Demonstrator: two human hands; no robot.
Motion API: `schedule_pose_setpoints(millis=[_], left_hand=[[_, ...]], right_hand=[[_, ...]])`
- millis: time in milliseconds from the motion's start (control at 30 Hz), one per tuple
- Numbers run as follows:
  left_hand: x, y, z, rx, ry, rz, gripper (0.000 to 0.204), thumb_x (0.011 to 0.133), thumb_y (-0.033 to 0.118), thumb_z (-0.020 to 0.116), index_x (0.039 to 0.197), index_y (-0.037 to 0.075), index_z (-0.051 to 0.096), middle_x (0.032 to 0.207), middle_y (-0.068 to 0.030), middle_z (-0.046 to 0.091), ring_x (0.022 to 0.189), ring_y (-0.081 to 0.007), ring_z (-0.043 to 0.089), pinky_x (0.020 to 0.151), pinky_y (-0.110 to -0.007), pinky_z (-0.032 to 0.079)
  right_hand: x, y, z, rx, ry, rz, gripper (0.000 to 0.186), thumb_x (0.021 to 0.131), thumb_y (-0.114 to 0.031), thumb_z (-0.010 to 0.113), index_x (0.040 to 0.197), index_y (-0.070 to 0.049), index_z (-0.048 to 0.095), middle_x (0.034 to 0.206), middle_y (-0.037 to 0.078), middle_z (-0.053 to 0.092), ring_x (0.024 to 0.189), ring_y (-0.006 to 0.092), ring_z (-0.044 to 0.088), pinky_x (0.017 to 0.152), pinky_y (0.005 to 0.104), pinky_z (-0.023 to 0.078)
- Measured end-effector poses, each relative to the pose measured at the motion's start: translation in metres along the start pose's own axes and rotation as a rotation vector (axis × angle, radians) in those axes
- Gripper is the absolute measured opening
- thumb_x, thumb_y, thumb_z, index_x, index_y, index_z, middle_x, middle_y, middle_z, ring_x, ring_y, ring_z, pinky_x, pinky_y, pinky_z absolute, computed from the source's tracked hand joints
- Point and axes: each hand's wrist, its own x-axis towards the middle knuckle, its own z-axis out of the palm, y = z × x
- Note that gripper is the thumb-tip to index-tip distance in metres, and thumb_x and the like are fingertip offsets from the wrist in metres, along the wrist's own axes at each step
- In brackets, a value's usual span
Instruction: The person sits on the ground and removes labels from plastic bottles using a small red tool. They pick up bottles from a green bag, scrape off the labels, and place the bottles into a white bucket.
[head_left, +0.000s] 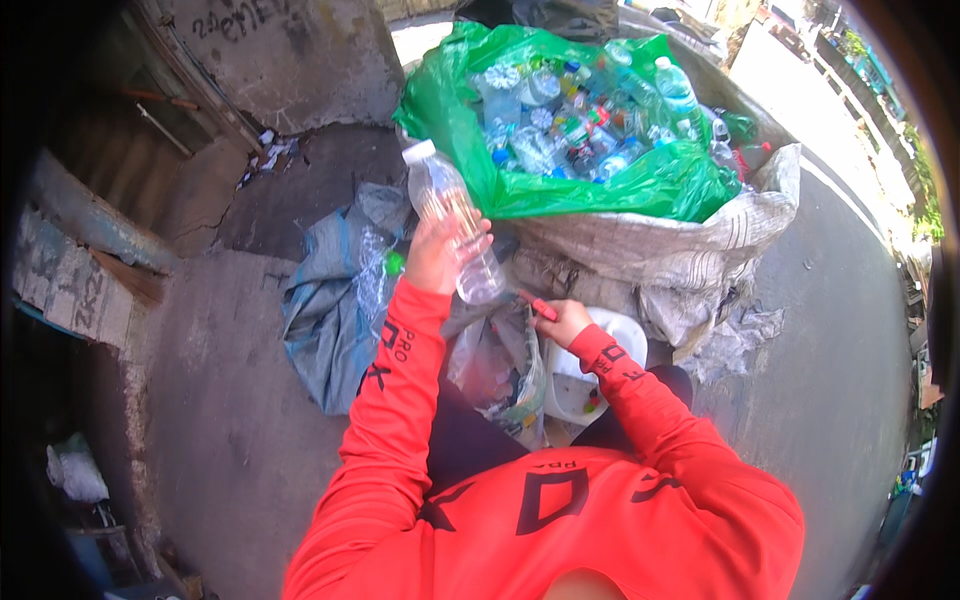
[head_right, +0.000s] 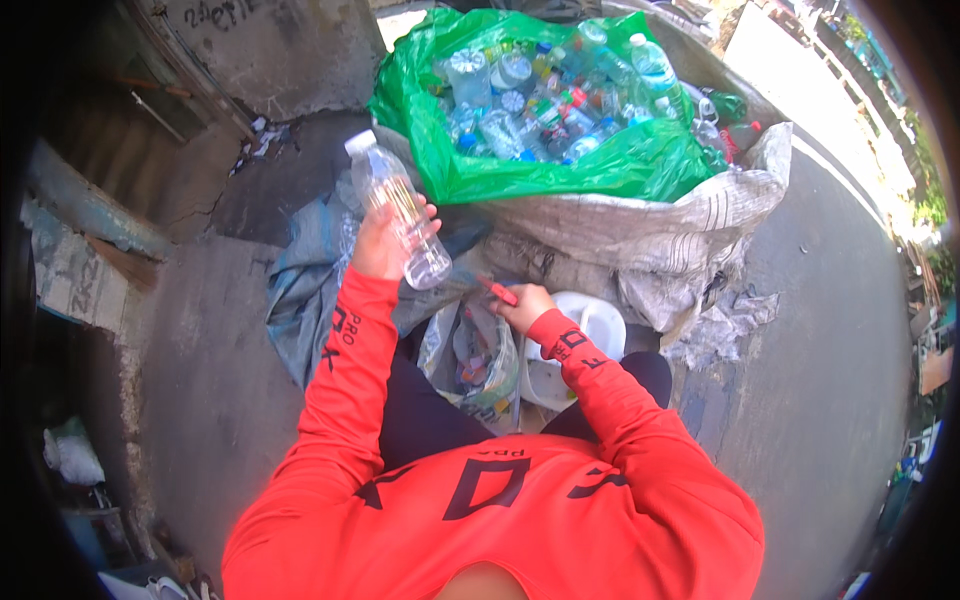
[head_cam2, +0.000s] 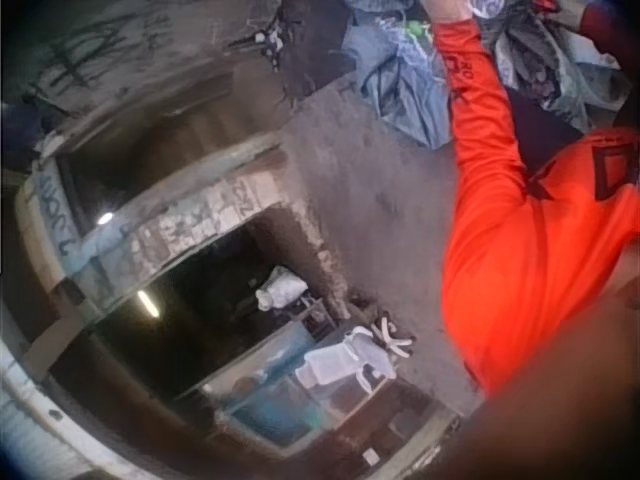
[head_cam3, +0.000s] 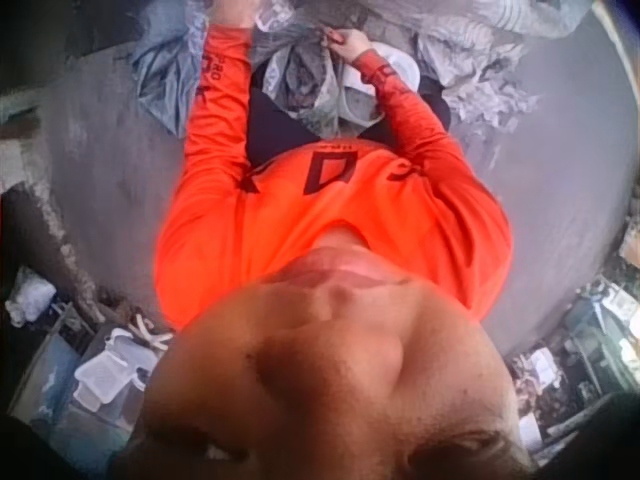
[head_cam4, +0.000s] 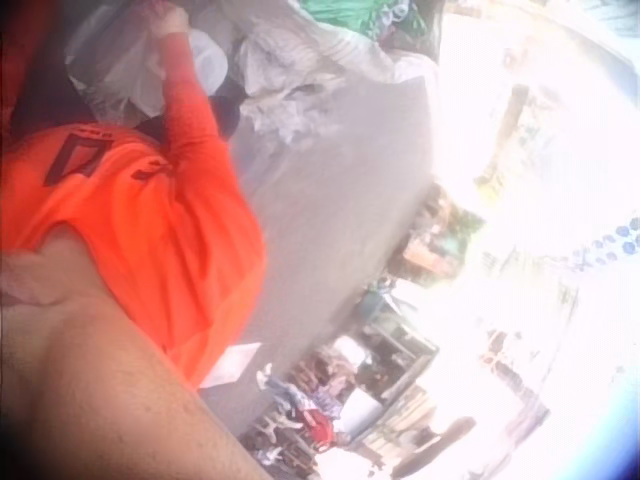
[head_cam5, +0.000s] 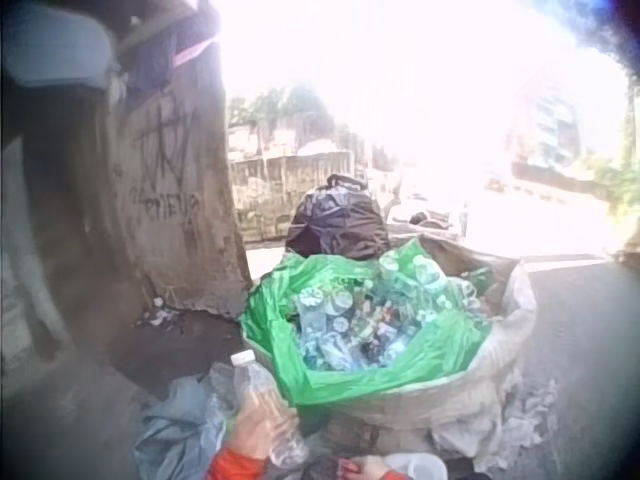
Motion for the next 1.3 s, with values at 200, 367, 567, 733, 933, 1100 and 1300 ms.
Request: schedule_pose_setpoints(millis=[200, 367, 567, 733, 933, 1100, 1300], left_hand=[[-0.015, -0.022, 0.058, 1.284, 0.068, 0.395, 0.069, 0.059, 0.021, 0.077, 0.118, 0.006, 0.045, 0.094, -0.0125, 0.06, 0.081, -0.0234, 0.062, 0.072, -0.034, 0.05], [-0.017, -0.027, 0.07, 1.55, 0.036, 0.563, 0.059, 0.06, 0.023, 0.072, 0.112, 0.006, 0.05, 0.089, -0.0117, 0.058, 0.078, -0.0273, 0.06, 0.069, -0.037, 0.049], [-0.024, -0.016, 0.085, 1.434, -0.098, 0.364, 0.053, 0.057, 0.024, 0.073, 0.104, 0.007, 0.053, 0.084, -0.0075, 0.061, 0.076, -0.0231, 0.061, 0.068, -0.036, 0.05], [-0.027, -0.017, 0.064, 0.925, -0.442, -0.059, 0.053, 0.061, 0.02, 0.073, 0.108, 0.003, 0.053, 0.088, -0.0061, 0.062, 0.079, -0.0186, 0.062, 0.072, -0.034, 0.049], [-0.025, -0.029, 0.05, -0.094, -0.806, -0.877, 0.075, 0.062, 0.012, 0.07, 0.126, -0.003, 0.034, 0.099, -0.0141, 0.057, 0.088, -0.0223, 0.06, 0.08, -0.033, 0.048], [-0.022, -0.032, 0.046, -0.117, -0.829, -0.871, 0.075, 0.064, 0.013, 0.071, 0.128, -0.001, 0.033, 0.1, -0.0154, 0.057, 0.09, -0.0243, 0.059, 0.082, -0.036, 0.047], [-0.008, -0.029, 0.021, -0.173, -0.672, -0.523, 0.08, 0.071, 0.035, 0.072, 0.131, 0.004, 0.029, 0.112, -0.0176, 0.053, 0.1, -0.0297, 0.056, 0.086, -0.042, 0.046]], right_hand=[[-0.02, -0.135, -0.108, 0.035, 0.507, -0.36, 0.044, 0.075, -0.043, 0.065, 0.069, 0.0, 0.058, 0.056, 0.013, 0.054, 0.05, 0.0204, 0.051, 0.052, 0.0341, 0.043], [-0.018, -0.156, -0.11, -0.4, 0.527, -0.266, 0.055, 0.071, -0.06, 0.057, 0.063, -0.005, 0.061, 0.06, 0.017, 0.058, 0.059, 0.0345, 0.058, 0.055, 0.0422, 0.046], [-0.015, -0.129, -0.112, -0.366, 0.55, -0.412, 0.049, 0.073, -0.055, 0.058, 0.065, -0.008, 0.065, 0.058, 0.015, 0.058, 0.058, 0.0329, 0.059, 0.054, 0.0416, 0.046], [-0.038, -0.148, -0.12, -0.303, 0.367, -0.494, 0.043, 0.074, -0.047, 0.061, 0.066, -0.005, 0.063, 0.057, 0.016, 0.056, 0.056, 0.0327, 0.057, 0.054, 0.0402, 0.045], [-0.051, -0.155, -0.159, -0.246, -0.148, -0.66, 0.029, 0.072, -0.027, 0.069, 0.079, -0.001, 0.059, 0.061, 0.013, 0.054, 0.054, 0.0241, 0.053, 0.052, 0.0347, 0.042], [-0.062, -0.168, -0.188, -0.171, -0.08, -0.707, 0.032, 0.069, -0.018, 0.073, 0.092, -0.002, 0.059, 0.071, 0.01, 0.059, 0.059, 0.0179, 0.054, 0.056, 0.0293, 0.043], [-0.054, -0.077, -0.181, -0.296, 0.127, -0.327, 0.044, 0.062, -0.022, 0.075, 0.1, -0.005, 0.062, 0.085, 0.016, 0.063, 0.077, 0.026, 0.062, 0.071, 0.0326, 0.047]])
